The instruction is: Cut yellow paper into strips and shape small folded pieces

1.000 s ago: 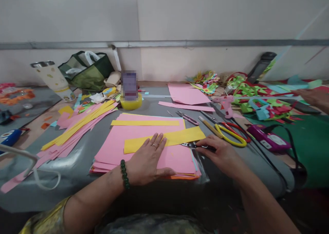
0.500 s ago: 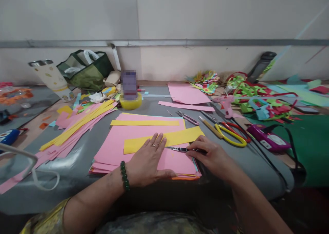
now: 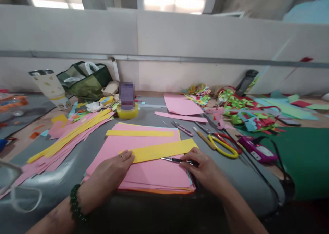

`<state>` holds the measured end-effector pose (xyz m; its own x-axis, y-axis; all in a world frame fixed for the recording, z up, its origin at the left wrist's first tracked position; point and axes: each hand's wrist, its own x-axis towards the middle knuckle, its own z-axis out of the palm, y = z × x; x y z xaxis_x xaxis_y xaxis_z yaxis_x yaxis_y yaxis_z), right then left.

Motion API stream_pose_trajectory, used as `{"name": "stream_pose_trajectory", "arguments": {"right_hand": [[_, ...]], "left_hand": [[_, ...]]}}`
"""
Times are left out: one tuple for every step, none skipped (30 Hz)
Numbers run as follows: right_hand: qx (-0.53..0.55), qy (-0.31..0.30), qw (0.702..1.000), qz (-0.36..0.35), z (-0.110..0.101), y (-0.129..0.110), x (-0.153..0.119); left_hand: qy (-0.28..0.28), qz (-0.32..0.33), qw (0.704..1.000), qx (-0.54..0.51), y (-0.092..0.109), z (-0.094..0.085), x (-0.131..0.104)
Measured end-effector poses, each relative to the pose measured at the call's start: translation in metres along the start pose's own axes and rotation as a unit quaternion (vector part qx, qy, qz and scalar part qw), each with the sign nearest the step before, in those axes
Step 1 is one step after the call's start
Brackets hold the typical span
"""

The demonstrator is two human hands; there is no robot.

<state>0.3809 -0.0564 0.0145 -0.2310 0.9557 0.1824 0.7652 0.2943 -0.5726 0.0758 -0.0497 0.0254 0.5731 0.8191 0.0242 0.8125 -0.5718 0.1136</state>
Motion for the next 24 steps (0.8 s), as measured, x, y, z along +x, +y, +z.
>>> {"name": "stream_pose_trajectory", "arguments": {"right_hand": [[-0.003, 0.001, 1.0, 0.003, -0.001, 0.001, 0.0], [-0.006, 0.003, 1.0, 0.004, -0.002, 0.001, 0.001], [-0.01, 0.007, 1.0, 0.005, -0.004, 0.001, 0.001], [-0.014, 0.013, 1.0, 0.005, -0.005, 0.001, 0.001], [-0.016, 0.019, 1.0, 0.004, -0.007, 0.001, 0.002], [-0.017, 0.023, 1.0, 0.003, -0.009, 0.001, 0.002], [-0.018, 0.025, 1.0, 0.002, -0.01, 0.001, 0.002], [-0.018, 0.025, 1.0, 0.002, -0.011, 0.002, 0.002], [-0.018, 0.024, 1.0, 0.001, -0.011, 0.002, 0.002], [-0.017, 0.022, 1.0, 0.0, -0.011, 0.004, 0.003], [-0.016, 0.021, 1.0, 0.0, -0.01, 0.005, 0.003], [-0.013, 0.021, 1.0, 0.0, -0.009, 0.007, 0.004], [-0.008, 0.021, 1.0, -0.002, -0.008, 0.008, 0.004], [-0.003, 0.021, 1.0, -0.004, -0.007, 0.01, 0.004], [0.001, 0.021, 1.0, -0.006, -0.006, 0.011, 0.004], [0.003, 0.021, 1.0, -0.008, -0.006, 0.012, 0.003], [0.002, 0.018, 1.0, -0.01, -0.006, 0.013, 0.003], [0.0, 0.015, 1.0, -0.011, -0.007, 0.013, 0.002], [-0.002, 0.011, 1.0, -0.011, -0.008, 0.013, 0.002], [-0.003, 0.008, 1.0, -0.012, -0.009, 0.012, 0.001], [-0.003, 0.006, 1.0, -0.013, -0.009, 0.01, 0.002], [-0.003, 0.004, 1.0, -0.014, -0.008, 0.009, 0.002], [-0.002, 0.002, 1.0, -0.016, -0.008, 0.007, 0.003], [-0.002, -0.001, 1.0, -0.018, -0.006, 0.005, 0.003]], "left_hand": [[-0.003, -0.003, 1.0, 0.012, 0.0, 0.002, -0.001], [-0.003, -0.003, 1.0, 0.023, 0.0, 0.005, -0.001], [-0.001, -0.001, 1.0, 0.03, 0.002, 0.008, 0.0], [0.004, 0.001, 0.999, 0.034, 0.004, 0.01, 0.002], [0.008, 0.003, 0.999, 0.036, 0.008, 0.012, 0.005], [0.01, 0.008, 0.999, 0.035, 0.012, 0.014, 0.008], [0.011, 0.013, 0.999, 0.032, 0.016, 0.015, 0.011], [0.012, 0.017, 0.999, 0.028, 0.021, 0.015, 0.014], [0.016, 0.021, 0.999, 0.023, 0.025, 0.015, 0.017], [0.02, 0.025, 0.999, 0.018, 0.029, 0.015, 0.019], [0.023, 0.025, 0.999, 0.012, 0.032, 0.016, 0.021], [0.026, 0.023, 0.999, 0.004, 0.034, 0.016, 0.021], [0.027, 0.022, 0.999, -0.006, 0.035, 0.016, 0.021], [0.025, 0.025, 0.999, -0.02, 0.035, 0.017, 0.019], [0.02, 0.032, 0.999, -0.035, 0.034, 0.017, 0.017], [0.014, 0.041, 0.998, -0.05, 0.033, 0.018, 0.015], [0.007, 0.049, 0.997, -0.064, 0.031, 0.019, 0.012], [-0.001, 0.056, 0.996, -0.076, 0.029, 0.02, 0.009], [-0.008, 0.059, 0.995, -0.085, 0.028, 0.02, 0.006], [-0.013, 0.058, 0.994, -0.091, 0.027, 0.02, 0.005], [-0.015, 0.057, 0.994, -0.095, 0.026, 0.02, 0.003], [-0.017, 0.056, 0.994, -0.097, 0.026, 0.02, 0.003], [-0.017, 0.058, 0.994, -0.096, 0.026, 0.02, 0.003], [-0.016, 0.059, 0.994, -0.092, 0.027, 0.02, 0.003]]}}
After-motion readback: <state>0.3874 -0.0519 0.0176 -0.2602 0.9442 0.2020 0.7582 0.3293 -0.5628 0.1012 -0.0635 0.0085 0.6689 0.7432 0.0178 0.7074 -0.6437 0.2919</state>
